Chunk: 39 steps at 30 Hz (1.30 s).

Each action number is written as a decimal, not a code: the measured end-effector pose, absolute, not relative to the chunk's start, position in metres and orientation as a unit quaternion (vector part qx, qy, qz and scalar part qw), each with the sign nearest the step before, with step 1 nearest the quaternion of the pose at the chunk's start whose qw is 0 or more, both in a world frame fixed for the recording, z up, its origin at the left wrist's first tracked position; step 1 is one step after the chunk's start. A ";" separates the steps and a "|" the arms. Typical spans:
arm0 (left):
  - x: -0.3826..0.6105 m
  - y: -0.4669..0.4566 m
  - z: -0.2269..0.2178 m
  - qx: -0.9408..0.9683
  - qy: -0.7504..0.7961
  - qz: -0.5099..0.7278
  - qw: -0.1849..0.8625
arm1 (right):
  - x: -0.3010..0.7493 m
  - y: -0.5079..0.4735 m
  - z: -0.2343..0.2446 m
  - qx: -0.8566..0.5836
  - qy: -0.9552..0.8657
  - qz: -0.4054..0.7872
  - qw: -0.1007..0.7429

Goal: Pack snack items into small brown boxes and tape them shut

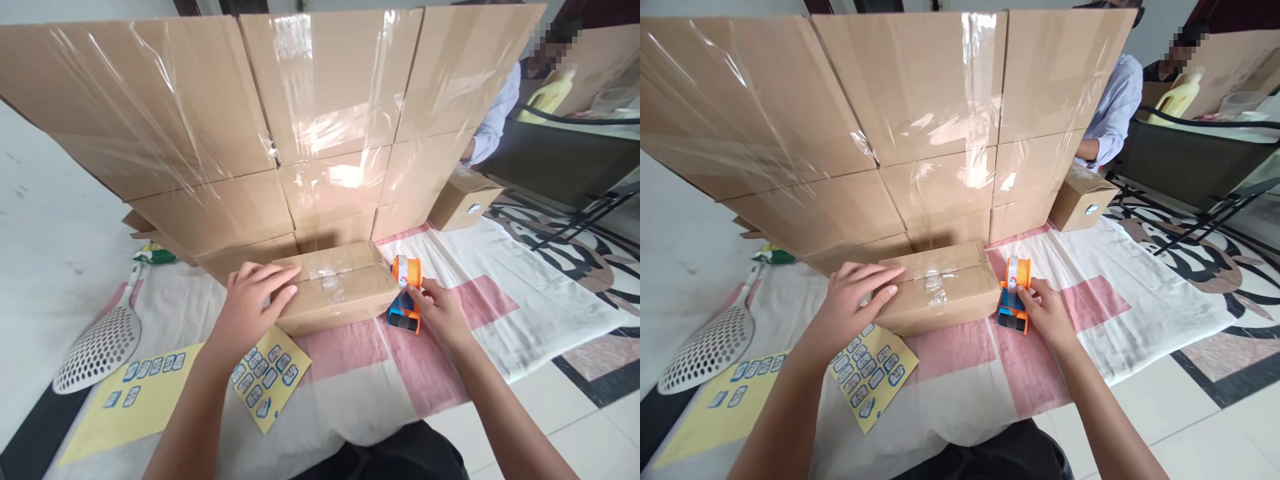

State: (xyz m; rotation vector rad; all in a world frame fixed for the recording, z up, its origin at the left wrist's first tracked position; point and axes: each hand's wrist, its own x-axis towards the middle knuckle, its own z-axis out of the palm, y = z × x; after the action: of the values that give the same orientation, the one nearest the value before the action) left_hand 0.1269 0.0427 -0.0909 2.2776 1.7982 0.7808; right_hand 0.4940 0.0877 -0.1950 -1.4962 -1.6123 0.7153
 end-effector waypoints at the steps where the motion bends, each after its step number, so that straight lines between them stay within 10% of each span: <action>1: 0.133 0.039 -0.088 0.774 0.591 0.226 0.032 | 0.491 0.087 -0.195 -0.586 -0.650 0.267 0.404; 8: 0.175 0.026 -0.097 0.799 0.563 0.147 -0.154 | 0.484 0.078 -0.191 -0.569 -0.664 0.259 0.410; 39: 0.200 0.019 -0.102 0.768 0.580 0.224 -0.154 | 0.490 0.062 -0.190 -0.540 -0.660 0.215 0.477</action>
State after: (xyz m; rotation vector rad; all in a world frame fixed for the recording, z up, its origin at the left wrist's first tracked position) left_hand 0.1999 0.0193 -0.1019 2.6822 2.0243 0.7818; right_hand 0.4903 0.0620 -0.1904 -1.3187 -1.6118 0.5257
